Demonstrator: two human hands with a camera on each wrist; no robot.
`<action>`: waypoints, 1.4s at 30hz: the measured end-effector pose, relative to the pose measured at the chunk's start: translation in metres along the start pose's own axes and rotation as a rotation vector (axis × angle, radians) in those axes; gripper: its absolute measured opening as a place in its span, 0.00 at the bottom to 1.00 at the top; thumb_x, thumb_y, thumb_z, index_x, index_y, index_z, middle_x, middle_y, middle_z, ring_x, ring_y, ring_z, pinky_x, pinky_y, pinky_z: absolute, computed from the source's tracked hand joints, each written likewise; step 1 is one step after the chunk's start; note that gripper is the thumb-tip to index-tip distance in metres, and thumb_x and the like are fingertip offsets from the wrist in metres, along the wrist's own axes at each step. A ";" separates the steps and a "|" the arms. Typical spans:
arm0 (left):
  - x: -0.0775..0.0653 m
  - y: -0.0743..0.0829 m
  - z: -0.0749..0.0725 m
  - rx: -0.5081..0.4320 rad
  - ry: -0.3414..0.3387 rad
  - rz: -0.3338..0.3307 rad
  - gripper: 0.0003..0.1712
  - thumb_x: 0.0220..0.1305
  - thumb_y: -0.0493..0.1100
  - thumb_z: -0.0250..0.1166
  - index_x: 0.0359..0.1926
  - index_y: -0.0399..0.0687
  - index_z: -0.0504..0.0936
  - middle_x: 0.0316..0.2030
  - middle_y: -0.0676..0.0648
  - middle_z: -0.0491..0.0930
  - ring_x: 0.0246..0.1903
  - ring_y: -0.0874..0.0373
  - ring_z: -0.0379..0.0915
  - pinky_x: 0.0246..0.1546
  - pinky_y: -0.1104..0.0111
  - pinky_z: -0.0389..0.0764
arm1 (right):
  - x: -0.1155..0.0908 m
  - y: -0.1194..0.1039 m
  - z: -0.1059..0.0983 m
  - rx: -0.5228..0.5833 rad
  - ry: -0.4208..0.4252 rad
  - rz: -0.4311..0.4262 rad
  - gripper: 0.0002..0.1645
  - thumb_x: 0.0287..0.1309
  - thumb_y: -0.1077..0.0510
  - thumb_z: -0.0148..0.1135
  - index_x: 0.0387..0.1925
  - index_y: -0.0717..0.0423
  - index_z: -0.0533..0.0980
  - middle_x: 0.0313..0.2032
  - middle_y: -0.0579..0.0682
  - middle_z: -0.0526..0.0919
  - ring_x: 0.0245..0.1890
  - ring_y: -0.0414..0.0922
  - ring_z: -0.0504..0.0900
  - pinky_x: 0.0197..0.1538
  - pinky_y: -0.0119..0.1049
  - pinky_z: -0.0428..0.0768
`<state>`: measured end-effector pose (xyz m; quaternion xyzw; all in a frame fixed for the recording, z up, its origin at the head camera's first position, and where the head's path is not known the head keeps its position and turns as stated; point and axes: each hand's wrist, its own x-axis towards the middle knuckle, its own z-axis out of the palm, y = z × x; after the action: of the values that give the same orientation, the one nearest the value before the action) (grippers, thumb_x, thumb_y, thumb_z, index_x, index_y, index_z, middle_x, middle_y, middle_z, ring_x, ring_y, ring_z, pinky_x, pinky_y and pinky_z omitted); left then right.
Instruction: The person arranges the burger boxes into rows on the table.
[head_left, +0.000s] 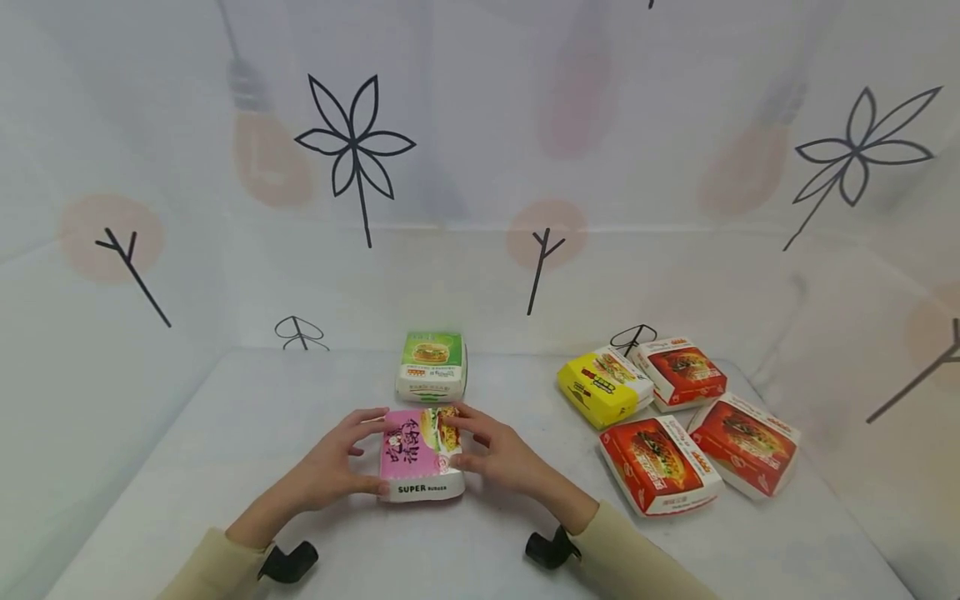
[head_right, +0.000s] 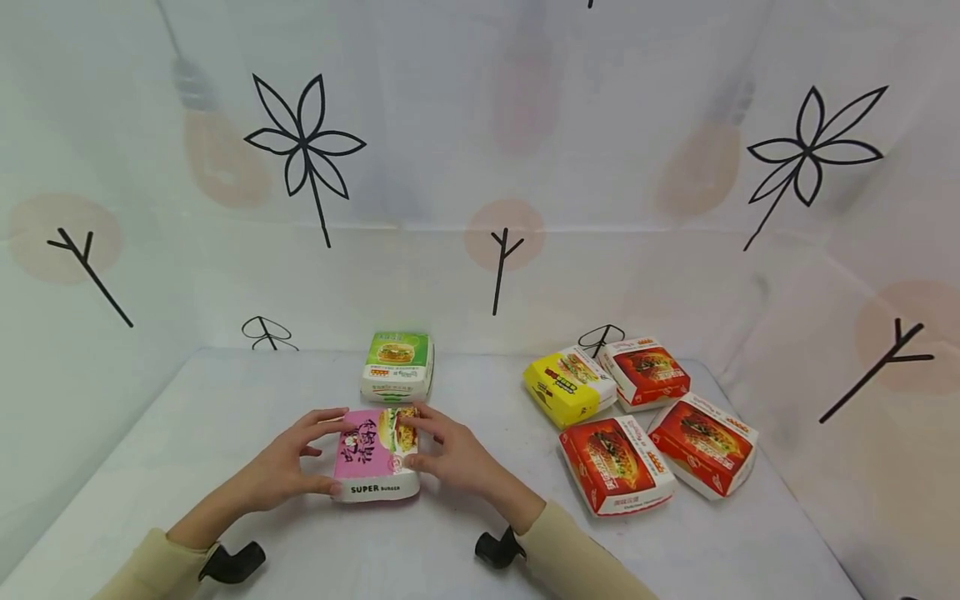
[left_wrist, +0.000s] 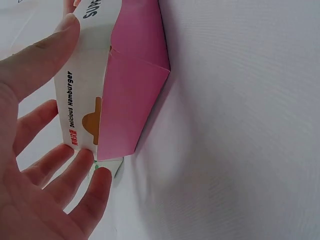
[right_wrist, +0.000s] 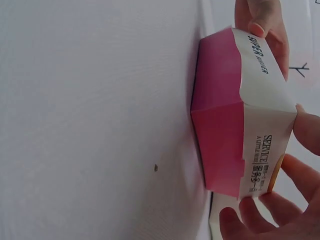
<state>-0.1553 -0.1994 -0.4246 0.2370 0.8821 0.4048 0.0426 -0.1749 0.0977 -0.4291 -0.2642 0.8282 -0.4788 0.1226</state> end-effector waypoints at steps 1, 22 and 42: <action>0.000 0.000 0.000 0.004 0.000 -0.004 0.45 0.45 0.57 0.80 0.65 0.56 0.75 0.71 0.45 0.61 0.68 0.40 0.59 0.55 0.47 0.75 | 0.000 0.000 0.000 -0.013 0.003 -0.004 0.34 0.62 0.51 0.67 0.69 0.42 0.71 0.76 0.46 0.55 0.74 0.52 0.55 0.69 0.58 0.61; -0.006 -0.002 -0.004 0.012 0.002 -0.023 0.26 0.58 0.49 0.73 0.59 0.59 0.82 0.66 0.52 0.73 0.65 0.43 0.67 0.53 0.52 0.77 | -0.005 -0.002 -0.001 -0.116 0.060 0.010 0.30 0.54 0.44 0.74 0.59 0.41 0.79 0.58 0.47 0.67 0.61 0.50 0.67 0.63 0.58 0.67; 0.002 -0.006 0.002 0.245 0.305 0.050 0.15 0.57 0.36 0.73 0.46 0.54 0.90 0.46 0.55 0.83 0.47 0.54 0.78 0.37 0.65 0.79 | -0.007 0.002 0.008 -0.174 0.167 -0.003 0.31 0.48 0.46 0.79 0.56 0.45 0.83 0.38 0.49 0.73 0.38 0.46 0.70 0.35 0.31 0.68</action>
<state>-0.1584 -0.2004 -0.4301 0.1983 0.9149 0.3265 -0.1309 -0.1664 0.0966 -0.4349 -0.2341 0.8737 -0.4254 0.0291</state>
